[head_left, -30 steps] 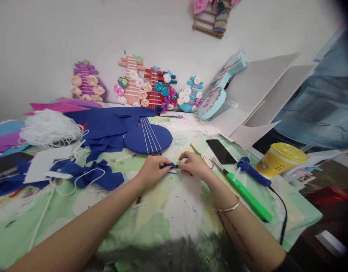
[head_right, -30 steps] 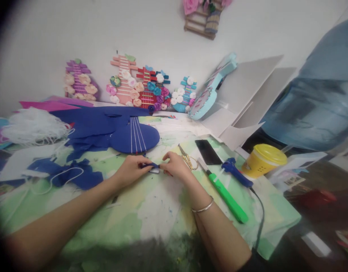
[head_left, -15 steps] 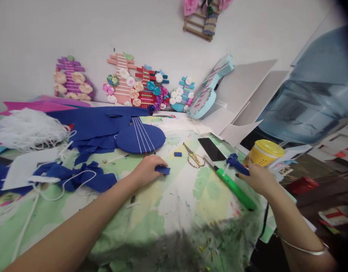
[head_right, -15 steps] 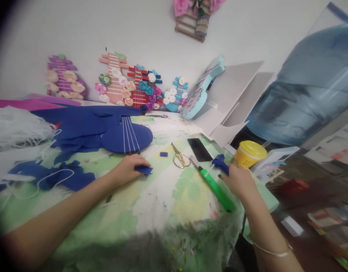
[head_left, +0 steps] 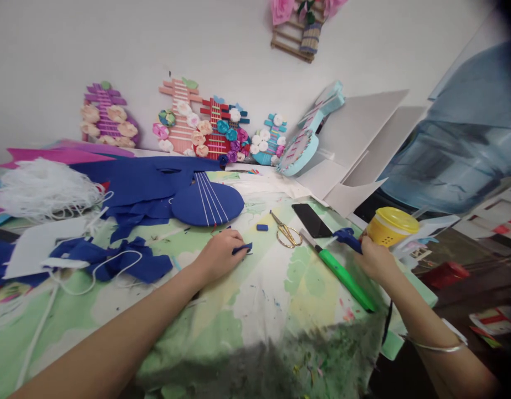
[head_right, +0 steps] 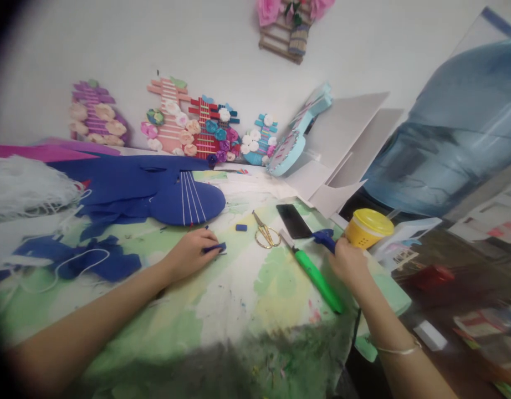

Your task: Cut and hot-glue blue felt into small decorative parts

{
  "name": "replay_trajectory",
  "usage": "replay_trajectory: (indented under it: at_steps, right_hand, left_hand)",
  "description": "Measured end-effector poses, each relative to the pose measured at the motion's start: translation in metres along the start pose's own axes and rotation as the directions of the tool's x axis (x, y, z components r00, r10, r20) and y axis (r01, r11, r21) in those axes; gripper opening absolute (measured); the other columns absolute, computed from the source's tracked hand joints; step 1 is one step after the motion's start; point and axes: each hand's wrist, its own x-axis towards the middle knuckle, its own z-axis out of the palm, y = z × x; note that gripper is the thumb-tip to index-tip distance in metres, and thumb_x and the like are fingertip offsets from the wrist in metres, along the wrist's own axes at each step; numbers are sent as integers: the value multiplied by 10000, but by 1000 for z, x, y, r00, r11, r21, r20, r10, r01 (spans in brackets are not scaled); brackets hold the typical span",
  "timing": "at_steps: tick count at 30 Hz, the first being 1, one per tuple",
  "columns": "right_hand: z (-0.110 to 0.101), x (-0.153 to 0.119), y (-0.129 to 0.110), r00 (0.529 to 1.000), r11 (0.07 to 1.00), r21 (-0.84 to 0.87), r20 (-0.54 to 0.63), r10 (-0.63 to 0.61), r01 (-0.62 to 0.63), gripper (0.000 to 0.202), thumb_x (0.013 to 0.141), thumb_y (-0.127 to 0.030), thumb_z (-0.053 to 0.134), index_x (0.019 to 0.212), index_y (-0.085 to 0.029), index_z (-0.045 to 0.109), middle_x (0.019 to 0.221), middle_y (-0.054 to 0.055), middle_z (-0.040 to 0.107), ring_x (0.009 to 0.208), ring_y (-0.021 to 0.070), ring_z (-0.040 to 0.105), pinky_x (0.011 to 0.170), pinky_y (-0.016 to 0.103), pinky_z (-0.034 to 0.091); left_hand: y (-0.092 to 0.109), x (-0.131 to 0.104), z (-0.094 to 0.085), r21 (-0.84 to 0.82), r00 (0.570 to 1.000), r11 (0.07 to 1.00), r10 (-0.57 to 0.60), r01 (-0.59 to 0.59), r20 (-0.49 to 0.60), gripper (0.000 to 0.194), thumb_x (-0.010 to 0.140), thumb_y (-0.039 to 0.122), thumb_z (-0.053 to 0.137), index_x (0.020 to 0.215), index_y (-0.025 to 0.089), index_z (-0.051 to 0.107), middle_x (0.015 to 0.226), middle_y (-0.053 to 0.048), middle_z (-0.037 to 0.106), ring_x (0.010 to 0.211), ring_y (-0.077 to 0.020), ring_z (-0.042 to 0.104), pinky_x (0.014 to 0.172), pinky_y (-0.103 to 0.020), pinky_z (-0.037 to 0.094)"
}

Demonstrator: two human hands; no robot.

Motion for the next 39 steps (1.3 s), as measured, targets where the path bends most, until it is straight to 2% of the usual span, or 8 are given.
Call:
replay_trajectory:
  at_steps: [4,6,8,10,12,17,27,39]
  right_hand:
    - [-24,-18,-12,991,923,376,-133,-27,75,247,771,-285,522,964,-141,577,778,100,643,691,255,610,637,340,435]
    - [-37,-32,-26,997,753,656,-81,7,48,238,757,-367,559,895,-174,580,696,43,616,606,208,574,591,316,433]
    - [-49,-46,-45,997,498,867,50,-54,-17,203,763,-385,555,787,-183,565,585,2,557,536,165,536,542,284,418]
    - [-56,-59,-67,960,261,956,188,-207,-131,223,784,-399,531,750,-180,550,579,-8,553,465,131,506,478,263,400]
    - [-58,-68,-88,903,175,962,261,-342,-212,230,799,-389,519,749,-169,561,569,-6,571,421,114,501,443,246,383]
    - [-46,-75,-126,811,153,945,328,-484,-291,197,811,-318,489,762,-157,592,435,-27,511,396,115,503,427,220,376]
    - [-37,-71,-154,809,187,944,328,-488,-270,198,772,-314,499,647,-168,548,454,-32,483,391,95,449,389,206,347]
    - [-28,-68,-159,807,210,957,282,-519,-199,211,792,-274,473,618,-162,516,505,-25,499,408,82,454,406,200,340]
  left_hand:
    - [3,3,-4,-4,996,996,-91,91,0,251,832,229,539,665,141,704,724,-62,668,677,-151,576,635,-258,396]
    - [3,4,-5,-6,993,993,-120,120,-14,246,818,244,558,638,143,692,683,-47,656,651,-144,560,611,-252,373]
    - [3,5,-7,-41,986,985,-167,165,-26,228,802,258,573,642,148,693,665,-33,658,628,-137,551,597,-248,358]
    - [1,5,-8,-90,975,971,-222,220,-24,204,790,269,583,674,150,701,663,-22,667,605,-130,546,591,-245,353]
    - [0,5,-9,-119,967,961,-253,250,-17,190,781,271,584,696,146,700,658,-17,668,596,-128,539,592,-245,352]
    - [-1,6,-11,-166,968,955,-249,245,-5,163,764,225,564,692,144,686,688,-21,675,635,-138,555,620,-248,365]
    - [-4,6,-10,-218,955,933,-296,285,-19,180,754,231,541,696,139,684,669,-19,664,631,-147,551,604,-251,368]
    - [-2,8,-12,-194,957,939,-290,283,-8,178,754,207,531,722,134,690,706,-28,682,655,-149,572,624,-251,375]
